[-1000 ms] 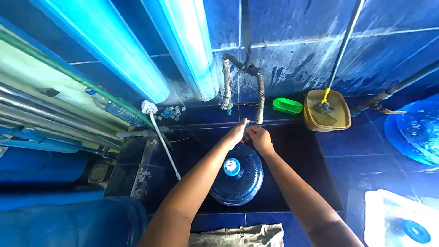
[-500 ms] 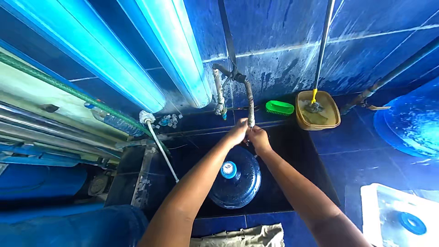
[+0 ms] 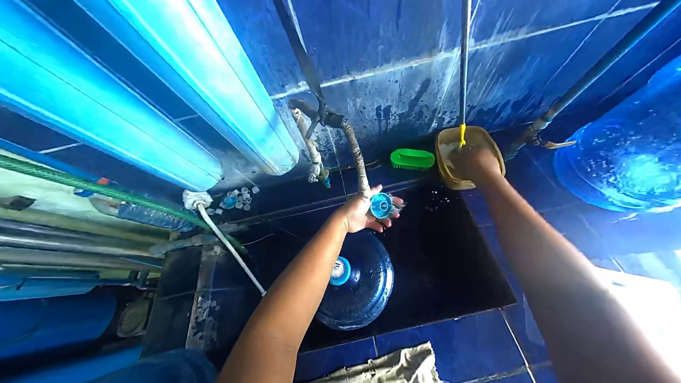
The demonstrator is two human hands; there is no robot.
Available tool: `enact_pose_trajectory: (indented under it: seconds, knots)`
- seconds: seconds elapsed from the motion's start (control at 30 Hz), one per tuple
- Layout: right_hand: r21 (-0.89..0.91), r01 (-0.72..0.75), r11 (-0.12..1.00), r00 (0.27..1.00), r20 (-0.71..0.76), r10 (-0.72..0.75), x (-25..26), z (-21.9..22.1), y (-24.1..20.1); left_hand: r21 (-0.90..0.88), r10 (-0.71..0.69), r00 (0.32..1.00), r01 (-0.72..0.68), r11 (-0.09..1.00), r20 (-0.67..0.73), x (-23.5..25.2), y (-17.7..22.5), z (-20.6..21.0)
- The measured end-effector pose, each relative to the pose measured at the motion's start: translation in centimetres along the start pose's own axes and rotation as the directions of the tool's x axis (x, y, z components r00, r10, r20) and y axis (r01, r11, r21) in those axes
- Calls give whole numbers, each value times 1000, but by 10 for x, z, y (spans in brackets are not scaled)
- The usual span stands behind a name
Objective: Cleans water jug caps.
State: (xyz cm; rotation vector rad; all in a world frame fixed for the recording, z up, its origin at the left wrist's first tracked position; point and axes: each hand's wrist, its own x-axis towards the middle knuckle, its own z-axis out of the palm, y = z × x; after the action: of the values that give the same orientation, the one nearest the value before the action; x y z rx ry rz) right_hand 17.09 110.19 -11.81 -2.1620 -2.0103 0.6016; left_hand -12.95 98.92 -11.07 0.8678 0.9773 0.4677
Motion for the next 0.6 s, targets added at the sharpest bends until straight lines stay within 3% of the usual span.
enact_pose_trajectory:
  seconds: [0.07,0.13,0.3,0.43,0.53,0.6]
  knots:
    - [-124,-43,991,993,100,55,32,10,28,-62,10,998,-6,998,67,6,2,11]
    - [-116,-114,987,979,158,132,37,14,27,-145,30,994,-14,989,107,9,5,18]
    - [-53,-160,986,985,62,164,69,41,41,-234,49,997,-62,970,-62,4,8,22]
    - [393,-146,908,985,146,95,71,20,50,-133,-43,959,5,991,-279,4,-4,16]
    - [728,-193,658,962,273,-19,39,-6,47,30,-91,929,109,994,-360,5,-18,33]
    - [851,-199,487,965,257,-56,-2,-21,33,136,-88,934,143,980,-345,3,-25,49]
